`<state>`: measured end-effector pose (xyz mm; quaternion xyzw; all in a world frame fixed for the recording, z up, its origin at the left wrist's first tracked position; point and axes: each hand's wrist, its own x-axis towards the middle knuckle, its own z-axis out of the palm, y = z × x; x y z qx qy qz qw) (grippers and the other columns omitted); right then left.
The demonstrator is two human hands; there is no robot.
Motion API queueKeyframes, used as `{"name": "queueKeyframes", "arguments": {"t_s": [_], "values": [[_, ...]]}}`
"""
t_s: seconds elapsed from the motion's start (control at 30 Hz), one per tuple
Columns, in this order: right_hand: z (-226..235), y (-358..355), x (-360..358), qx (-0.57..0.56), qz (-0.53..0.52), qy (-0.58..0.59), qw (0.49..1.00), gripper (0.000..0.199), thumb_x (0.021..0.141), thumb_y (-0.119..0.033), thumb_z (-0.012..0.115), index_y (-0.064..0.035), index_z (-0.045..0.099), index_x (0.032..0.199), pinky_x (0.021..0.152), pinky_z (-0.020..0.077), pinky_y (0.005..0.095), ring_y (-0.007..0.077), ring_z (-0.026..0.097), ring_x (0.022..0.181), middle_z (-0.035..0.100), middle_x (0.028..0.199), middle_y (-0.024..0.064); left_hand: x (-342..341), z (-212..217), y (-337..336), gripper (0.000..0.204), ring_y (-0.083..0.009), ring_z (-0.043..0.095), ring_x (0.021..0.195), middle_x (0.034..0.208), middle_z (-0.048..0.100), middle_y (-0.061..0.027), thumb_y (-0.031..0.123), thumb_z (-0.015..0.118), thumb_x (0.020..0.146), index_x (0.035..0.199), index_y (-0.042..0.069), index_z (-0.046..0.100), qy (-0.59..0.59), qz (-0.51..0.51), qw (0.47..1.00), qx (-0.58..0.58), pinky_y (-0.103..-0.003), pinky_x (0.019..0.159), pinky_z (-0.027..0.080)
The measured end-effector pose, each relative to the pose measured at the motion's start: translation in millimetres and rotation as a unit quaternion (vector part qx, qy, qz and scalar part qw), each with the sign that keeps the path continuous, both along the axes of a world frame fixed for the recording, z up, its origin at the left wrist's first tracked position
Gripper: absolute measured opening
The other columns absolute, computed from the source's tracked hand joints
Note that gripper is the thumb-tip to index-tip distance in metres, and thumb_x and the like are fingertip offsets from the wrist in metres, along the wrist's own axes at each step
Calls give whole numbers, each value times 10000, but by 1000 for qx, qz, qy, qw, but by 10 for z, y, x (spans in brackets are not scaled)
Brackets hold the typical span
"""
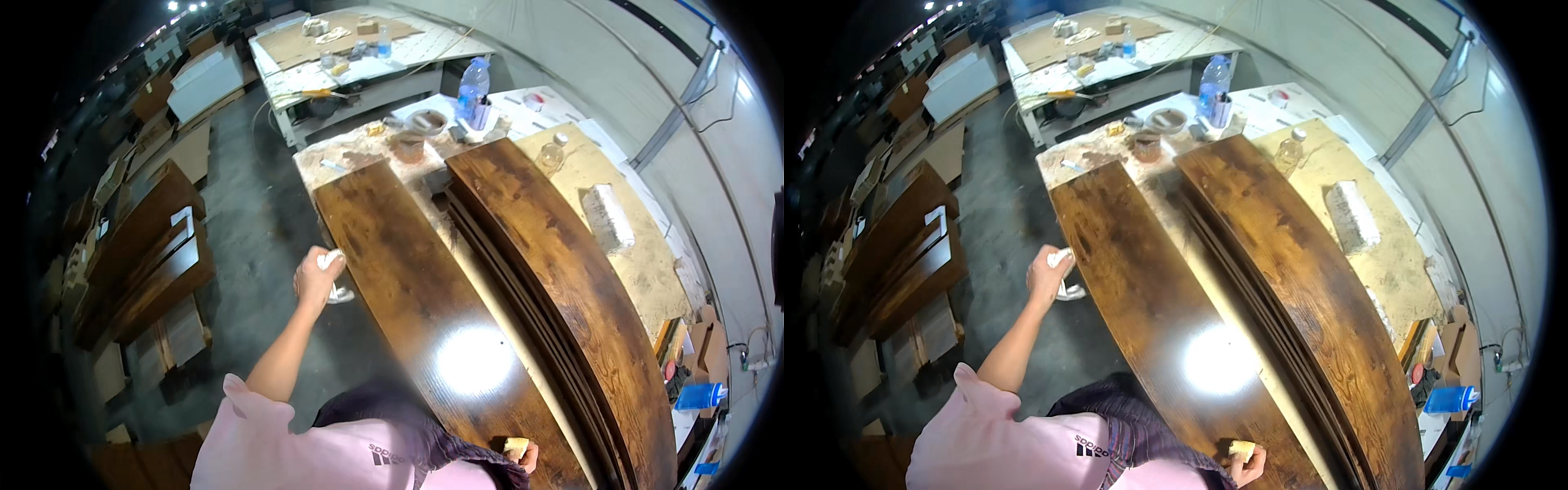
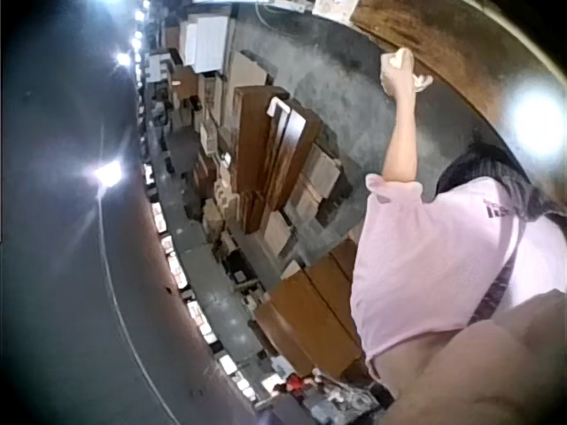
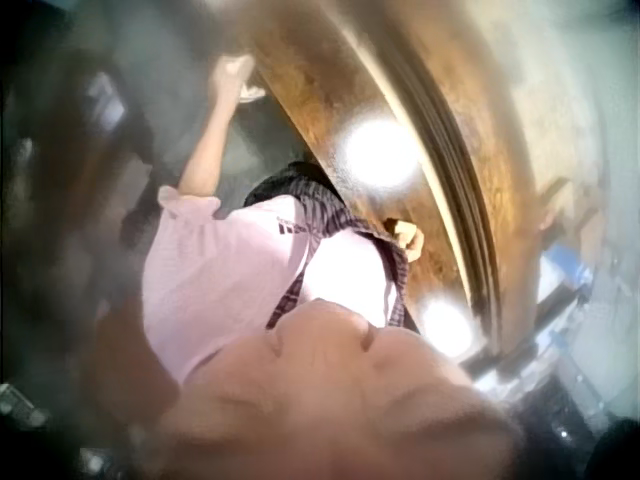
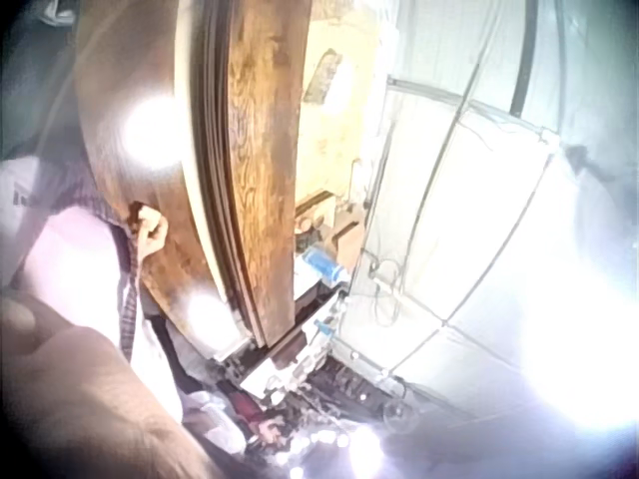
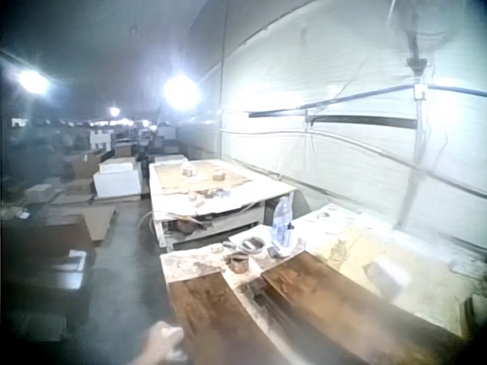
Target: The person applies a substance to long wooden planks using a sponge and wipes the surface with a cloth. They repeatedly rub and wipe the planks, occasionally switching hands and adjusting the cloth, then sit on the floor to reach into a box.
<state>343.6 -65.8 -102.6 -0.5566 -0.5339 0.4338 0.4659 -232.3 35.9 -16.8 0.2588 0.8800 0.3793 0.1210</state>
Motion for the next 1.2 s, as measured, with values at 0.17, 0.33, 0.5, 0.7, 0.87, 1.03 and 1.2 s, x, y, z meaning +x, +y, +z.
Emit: {"name": "queueKeyframes", "arguments": {"t_s": [0.17,0.33,0.5,0.7,0.87,1.03,1.2], "values": [[37,3,-79,-33,-61,1,998,162,876,-160,658,-41,594,966,724,516,312,159,610,743,668,854,84,436,-554,-331,522,-224,668,733,819,715,-101,571,752,794,849,55,688,-149,-112,979,-81,-353,697,506],[49,-45,-178,-47,-149,-25,987,129,863,-135,635,-46,606,953,732,514,318,162,611,758,667,853,81,332,-363,-258,257,-107,643,871,954,709,-27,204,741,916,1012,-33,713,-394,-153,905,-32,-291,816,523],[435,57,-520,-71,-173,32,982,106,848,-106,596,-59,625,938,757,508,324,164,605,771,665,867,66,105,-434,-266,286,-104,647,915,999,717,-36,206,707,941,1105,-28,716,-409,-232,881,-44,-280,833,518],[376,31,-354,-84,-151,83,982,277,855,-97,556,4,586,1111,677,464,245,128,584,775,635,910,57,-50,-303,-130,247,-60,579,774,825,664,10,248,689,954,940,3,712,-426,-301,850,-78,-252,680,462],[1005,641,-1943,40,-222,163,961,283,857,-216,669,-17,573,1034,636,452,231,129,572,730,609,858,52,-354,408,166,216,-87,607,814,871,681,-15,205,707,926,989,-1,690,-331,-385,862,-14,-270,752,499],[1205,1161,-3052,123,-164,218,954,302,900,-129,668,-15,555,1156,760,507,306,170,612,851,629,994,68,63,715,999,284,-336,686,984,1076,717,-130,271,738,876,1074,69,721,-110,-622,741,227,-388,872,551],[1316,1455,-3617,180,-163,71,967,300,897,-65,632,11,549,1176,866,489,317,187,600,932,615,1040,89,-414,312,2504,255,-332,630,993,1006,675,-126,238,730,833,1005,54,692,115,-519,827,182,-438,848,522]]}}
